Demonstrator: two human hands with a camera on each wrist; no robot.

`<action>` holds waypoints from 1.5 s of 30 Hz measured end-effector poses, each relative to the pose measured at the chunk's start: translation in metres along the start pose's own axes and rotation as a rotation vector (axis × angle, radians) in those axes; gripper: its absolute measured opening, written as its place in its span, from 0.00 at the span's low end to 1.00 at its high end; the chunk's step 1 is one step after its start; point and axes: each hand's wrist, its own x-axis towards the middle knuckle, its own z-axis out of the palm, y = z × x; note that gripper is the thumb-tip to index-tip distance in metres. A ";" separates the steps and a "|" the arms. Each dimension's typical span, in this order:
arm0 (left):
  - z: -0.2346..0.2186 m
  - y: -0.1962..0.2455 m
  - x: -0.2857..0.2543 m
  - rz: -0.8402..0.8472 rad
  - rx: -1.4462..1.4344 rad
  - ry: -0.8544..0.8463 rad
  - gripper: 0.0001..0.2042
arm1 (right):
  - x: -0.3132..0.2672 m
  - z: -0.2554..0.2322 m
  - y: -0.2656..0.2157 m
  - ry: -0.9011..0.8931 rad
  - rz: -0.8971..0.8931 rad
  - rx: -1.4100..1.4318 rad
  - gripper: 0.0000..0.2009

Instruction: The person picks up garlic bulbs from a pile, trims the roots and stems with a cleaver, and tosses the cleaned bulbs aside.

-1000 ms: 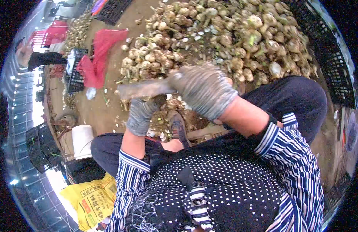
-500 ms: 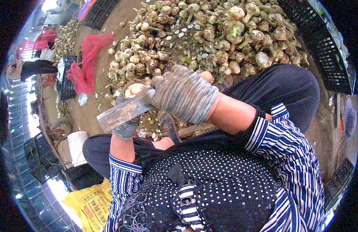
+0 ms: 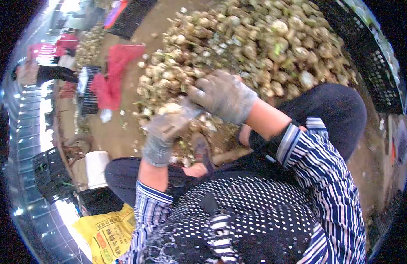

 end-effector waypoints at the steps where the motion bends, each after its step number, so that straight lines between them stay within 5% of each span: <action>1: 0.002 0.003 0.001 -0.023 0.101 -0.022 0.12 | 0.002 0.001 0.002 0.045 -0.022 0.016 0.13; 3: -0.003 0.008 -0.001 -0.074 0.152 -0.022 0.15 | 0.006 0.000 0.004 0.122 -0.041 -0.002 0.12; 4: 0.010 -0.006 -0.002 -0.155 -0.107 0.063 0.20 | 0.010 0.005 0.017 -0.053 0.108 -0.050 0.11; 5: 0.000 0.009 0.001 -0.456 -0.720 0.126 0.22 | 0.011 0.011 0.032 -0.230 0.267 -0.101 0.11; 6: -0.015 0.026 0.001 -0.746 -1.340 0.177 0.25 | 0.001 0.011 0.045 -0.221 0.399 -0.087 0.10; 8: -0.044 0.026 0.008 -0.777 -1.045 0.014 0.29 | 0.010 -0.005 0.036 -0.057 0.481 -0.096 0.09; 12: -0.031 0.012 0.001 -0.713 -0.834 0.317 0.29 | 0.014 -0.013 0.007 -0.034 0.538 0.020 0.08; 14: -0.028 0.003 0.001 -0.776 -0.720 0.300 0.30 | 0.014 -0.011 0.003 -0.133 0.662 0.145 0.09; 16: -0.022 -0.002 -0.002 -0.858 -1.017 0.443 0.30 | 0.013 -0.011 0.001 -0.136 0.712 0.209 0.08; 20: -0.005 -0.011 -0.005 -0.822 -1.016 0.486 0.29 | 0.013 -0.010 -0.010 0.025 0.796 0.474 0.09; 22: 0.003 -0.013 -0.007 -0.721 -0.932 0.508 0.27 | 0.023 -0.023 -0.027 0.234 0.615 0.628 0.11; 24: -0.014 0.009 0.006 -0.899 -1.437 0.594 0.25 | 0.022 -0.021 -0.026 0.177 0.613 0.541 0.12; 26: -0.023 0.018 0.016 -0.812 -1.502 0.647 0.25 | 0.014 -0.005 -0.012 -0.065 0.732 0.476 0.13; 27: -0.022 0.018 0.013 -0.821 -1.510 0.637 0.25 | 0.016 -0.001 -0.003 -0.342 0.850 0.478 0.14; 29: -0.026 0.011 0.006 -0.738 -1.603 0.784 0.26 | 0.010 0.014 0.001 -0.206 0.823 0.528 0.14; 32: -0.021 0.000 -0.002 -0.733 -1.602 0.706 0.28 | 0.005 0.008 0.001 -0.058 0.869 0.582 0.14; 34: -0.014 0.001 -0.001 -0.793 -1.639 0.707 0.28 | 0.010 -0.002 -0.007 0.197 0.751 0.730 0.14; 38: 0.001 -0.013 0.010 -0.818 -1.652 0.641 0.25 | 0.009 -0.007 -0.015 0.113 0.699 0.689 0.14; 40: 0.005 -0.021 0.011 -0.777 -1.571 0.624 0.24 | 0.008 0.010 -0.010 -0.318 0.792 0.603 0.15; 41: -0.006 -0.009 0.026 -0.529 -1.880 0.738 0.22 | 0.003 0.018 -0.007 -0.483 0.734 0.458 0.16; 45: -0.027 -0.024 0.015 -0.629 -1.736 0.699 0.19 | 0.010 0.005 0.003 -0.146 0.706 0.427 0.17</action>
